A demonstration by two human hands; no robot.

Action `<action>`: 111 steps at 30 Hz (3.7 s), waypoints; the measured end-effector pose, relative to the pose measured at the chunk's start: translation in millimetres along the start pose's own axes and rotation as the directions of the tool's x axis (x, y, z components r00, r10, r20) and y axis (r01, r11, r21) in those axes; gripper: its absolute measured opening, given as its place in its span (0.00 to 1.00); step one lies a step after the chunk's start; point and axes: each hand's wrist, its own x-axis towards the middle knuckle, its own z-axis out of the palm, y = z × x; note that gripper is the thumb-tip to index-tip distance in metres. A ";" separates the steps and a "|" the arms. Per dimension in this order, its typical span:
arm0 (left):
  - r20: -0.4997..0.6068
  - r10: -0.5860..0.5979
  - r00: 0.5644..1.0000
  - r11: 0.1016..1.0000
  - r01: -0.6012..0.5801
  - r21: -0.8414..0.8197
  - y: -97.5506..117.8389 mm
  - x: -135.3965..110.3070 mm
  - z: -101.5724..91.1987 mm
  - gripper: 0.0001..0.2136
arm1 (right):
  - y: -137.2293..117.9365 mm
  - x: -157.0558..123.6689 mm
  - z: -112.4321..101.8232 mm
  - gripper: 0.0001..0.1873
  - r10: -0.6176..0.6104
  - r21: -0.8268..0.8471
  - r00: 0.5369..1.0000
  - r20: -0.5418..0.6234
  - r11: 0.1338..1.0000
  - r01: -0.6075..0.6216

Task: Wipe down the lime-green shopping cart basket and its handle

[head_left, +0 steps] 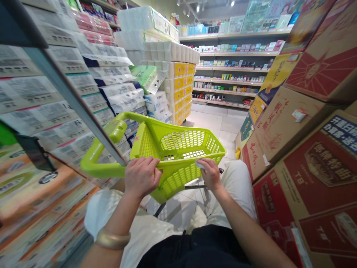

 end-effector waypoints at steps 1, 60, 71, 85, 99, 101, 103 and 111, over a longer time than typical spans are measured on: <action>-0.002 0.000 1.000 1.000 0.000 0.001 -0.1 -0.2 0.1 0.10 | 16.9 -3.4 -7.4 0.17 0.028 -0.031 0.999 -0.034 0.999 -0.029; 0.038 0.029 0.999 0.980 -0.021 -0.197 18.8 11.3 42.9 0.27 | 17.2 -8.2 -30.4 0.19 0.347 -0.366 0.937 0.034 0.877 -0.311; 0.169 0.035 0.985 0.949 0.020 -0.315 66.8 12.9 84.4 0.31 | -47.6 19.5 -0.3 0.27 0.136 -0.199 0.949 0.283 0.977 -0.081; 0.177 -0.097 0.979 0.951 0.143 -0.273 63.9 0.7 78.3 0.31 | -35.4 -46.0 -28.0 0.27 0.186 -0.011 0.969 0.160 0.982 -0.187; 0.174 0.027 0.984 0.898 0.052 -0.436 99.1 -28.2 77.4 0.29 | 22.2 -18.6 -12.5 0.22 0.363 0.120 0.932 -0.015 0.926 -0.359; 0.188 0.021 0.982 0.901 0.063 -0.430 97.9 -27.0 77.0 0.27 | 5.8 -25.1 -11.6 0.24 0.340 0.134 0.940 0.010 0.931 -0.339; 0.186 0.002 0.983 0.900 0.080 -0.429 97.9 -26.9 78.3 0.27 | -20.3 -38.5 -13.7 0.26 0.246 0.165 0.966 0.085 0.952 -0.257; 0.129 -0.006 0.992 0.889 0.064 -0.454 86.8 -28.8 78.3 0.20 | -36.5 -44.4 -22.4 0.24 -0.041 0.151 0.954 0.297 0.989 -0.004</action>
